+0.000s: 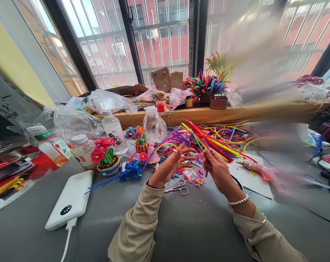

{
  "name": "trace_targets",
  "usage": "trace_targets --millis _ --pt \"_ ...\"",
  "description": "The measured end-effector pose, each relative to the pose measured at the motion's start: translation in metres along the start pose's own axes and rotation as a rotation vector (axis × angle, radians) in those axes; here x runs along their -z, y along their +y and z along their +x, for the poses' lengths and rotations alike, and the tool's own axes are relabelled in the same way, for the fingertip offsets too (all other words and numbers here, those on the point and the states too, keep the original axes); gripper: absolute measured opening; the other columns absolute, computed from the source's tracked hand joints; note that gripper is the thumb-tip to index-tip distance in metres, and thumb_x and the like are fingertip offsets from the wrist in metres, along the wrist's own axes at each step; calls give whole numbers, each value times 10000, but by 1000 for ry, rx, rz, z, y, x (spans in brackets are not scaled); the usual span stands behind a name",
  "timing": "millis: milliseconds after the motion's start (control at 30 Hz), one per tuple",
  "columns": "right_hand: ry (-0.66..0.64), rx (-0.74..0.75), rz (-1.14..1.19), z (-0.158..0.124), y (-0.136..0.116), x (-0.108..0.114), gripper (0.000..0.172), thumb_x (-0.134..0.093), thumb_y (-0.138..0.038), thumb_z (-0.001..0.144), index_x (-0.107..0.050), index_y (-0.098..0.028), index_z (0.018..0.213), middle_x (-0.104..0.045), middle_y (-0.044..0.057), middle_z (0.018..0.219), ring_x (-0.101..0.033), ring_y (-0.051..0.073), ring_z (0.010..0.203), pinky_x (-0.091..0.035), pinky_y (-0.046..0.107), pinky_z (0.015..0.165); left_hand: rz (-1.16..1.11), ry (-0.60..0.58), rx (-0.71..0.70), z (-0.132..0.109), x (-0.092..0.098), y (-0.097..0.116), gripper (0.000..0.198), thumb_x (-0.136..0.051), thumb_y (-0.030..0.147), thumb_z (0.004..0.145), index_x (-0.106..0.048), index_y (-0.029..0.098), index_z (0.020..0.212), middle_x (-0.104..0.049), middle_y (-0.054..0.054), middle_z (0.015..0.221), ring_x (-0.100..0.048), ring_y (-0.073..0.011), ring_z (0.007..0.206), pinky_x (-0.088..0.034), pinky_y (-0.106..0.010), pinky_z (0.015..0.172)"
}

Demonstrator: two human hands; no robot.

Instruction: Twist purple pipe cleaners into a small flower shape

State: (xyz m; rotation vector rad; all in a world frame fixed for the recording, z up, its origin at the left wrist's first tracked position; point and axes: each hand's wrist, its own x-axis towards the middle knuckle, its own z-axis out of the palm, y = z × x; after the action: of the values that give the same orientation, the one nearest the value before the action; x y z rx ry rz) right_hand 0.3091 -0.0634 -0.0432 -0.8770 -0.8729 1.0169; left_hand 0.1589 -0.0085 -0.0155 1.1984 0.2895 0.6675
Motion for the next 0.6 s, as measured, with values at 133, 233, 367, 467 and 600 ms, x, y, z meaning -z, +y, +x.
trace_targets --millis 133,233,367,467,600 --pt "112 112 -143 -1 -1 0 223 -558 -400 707 -486 -191 733 -373 -66 563 -289 53 440 -251 195 407 7 -144 45 -1 0 -1 696 -411 571 703 -217 273 1302 -530 -114 1067 -554 -182 843 -401 -318 729" --pt "172 279 -438 -5 0 -3 219 -599 -350 680 -538 -186 811 -381 -60 564 -333 68 478 -278 199 428 19 -301 100 -2 -2 -2 686 -360 563 736 -178 247 1317 -570 -101 959 -565 -168 738 -390 -346 715" --pt "230 414 -680 -9 2 -4 182 -555 -310 713 -552 -184 845 -413 -54 547 -326 72 450 -270 203 405 70 -370 130 -4 -6 -2 572 -332 484 792 -228 246 1303 -583 -72 904 -563 -161 702 -375 -351 701" --pt "232 438 -722 -10 1 -4 156 -531 -298 722 -546 -185 828 -426 -49 545 -334 74 442 -272 204 396 89 -349 147 -6 -7 -2 539 -355 476 785 -277 268 1276 -592 -50 849 -566 -152 682 -384 -336 687" --pt "228 442 -759 -11 0 -3 151 -521 -292 721 -539 -191 830 -434 -42 549 -351 82 444 -290 211 401 121 -296 171 -7 -8 -2 591 -430 547 709 -350 274 1226 -590 -50 838 -575 -155 681 -400 -340 701"
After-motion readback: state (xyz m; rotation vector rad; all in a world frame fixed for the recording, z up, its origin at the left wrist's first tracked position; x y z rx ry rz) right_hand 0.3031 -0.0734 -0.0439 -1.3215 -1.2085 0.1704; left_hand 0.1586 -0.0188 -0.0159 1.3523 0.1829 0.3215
